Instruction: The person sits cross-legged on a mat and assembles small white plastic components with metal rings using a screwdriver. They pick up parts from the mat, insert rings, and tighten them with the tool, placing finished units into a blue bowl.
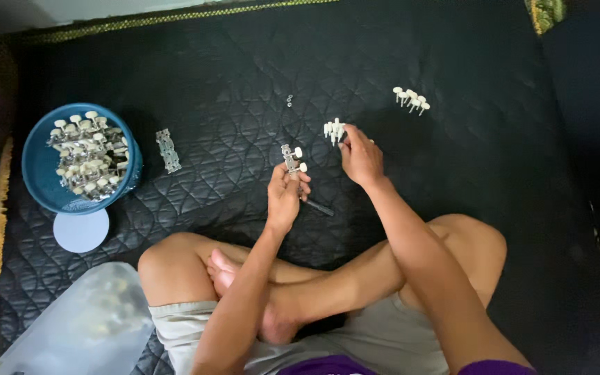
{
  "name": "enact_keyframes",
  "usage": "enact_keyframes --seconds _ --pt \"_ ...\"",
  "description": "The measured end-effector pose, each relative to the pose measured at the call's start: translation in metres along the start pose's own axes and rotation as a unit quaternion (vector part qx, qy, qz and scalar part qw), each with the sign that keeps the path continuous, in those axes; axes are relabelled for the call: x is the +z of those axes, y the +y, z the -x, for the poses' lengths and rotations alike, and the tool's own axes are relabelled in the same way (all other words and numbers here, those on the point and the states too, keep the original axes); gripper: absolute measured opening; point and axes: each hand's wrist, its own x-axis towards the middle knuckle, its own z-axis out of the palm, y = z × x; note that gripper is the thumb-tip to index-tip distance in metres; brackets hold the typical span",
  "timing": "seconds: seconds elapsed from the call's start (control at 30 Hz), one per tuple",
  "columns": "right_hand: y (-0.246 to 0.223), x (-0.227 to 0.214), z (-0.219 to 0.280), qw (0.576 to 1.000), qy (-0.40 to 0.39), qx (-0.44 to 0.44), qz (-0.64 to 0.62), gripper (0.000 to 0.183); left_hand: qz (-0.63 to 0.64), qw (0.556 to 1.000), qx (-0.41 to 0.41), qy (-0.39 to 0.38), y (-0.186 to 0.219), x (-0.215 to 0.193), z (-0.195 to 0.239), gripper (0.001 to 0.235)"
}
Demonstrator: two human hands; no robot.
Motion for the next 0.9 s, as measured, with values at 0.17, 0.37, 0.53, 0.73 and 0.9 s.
enact_keyframes --seconds 0.17,0.37,0.53,0.73,0.9 --pt "-0.01 -0.007 0.0 0.999 0.004 -0.02 0.035 0.037 -0.022 1.0 0.008 -0.002 -0.008 -0.006 0.001 0.019" --pt "0.003 0.009 -0.004 0.999 -0.01 0.001 0.048 0.027 -0.025 1.0 -0.006 -0.013 -0.004 -0.006 0.002 0.017" --pt "0.026 0.027 -0.007 1.0 0.006 0.018 0.008 0.023 -0.011 1.0 -0.01 -0.013 0.003 -0.003 0.003 0.016" --pt "0.011 -0.002 0.008 0.986 0.036 0.019 -0.16 0.014 0.044 0.998 0.011 -0.038 0.006 0.009 -0.002 0.014" --pt "-0.028 -0.015 0.022 0.88 -0.078 0.06 -0.465 0.013 0.075 0.993 0.016 -0.091 -0.004 0.007 -0.002 0.014"
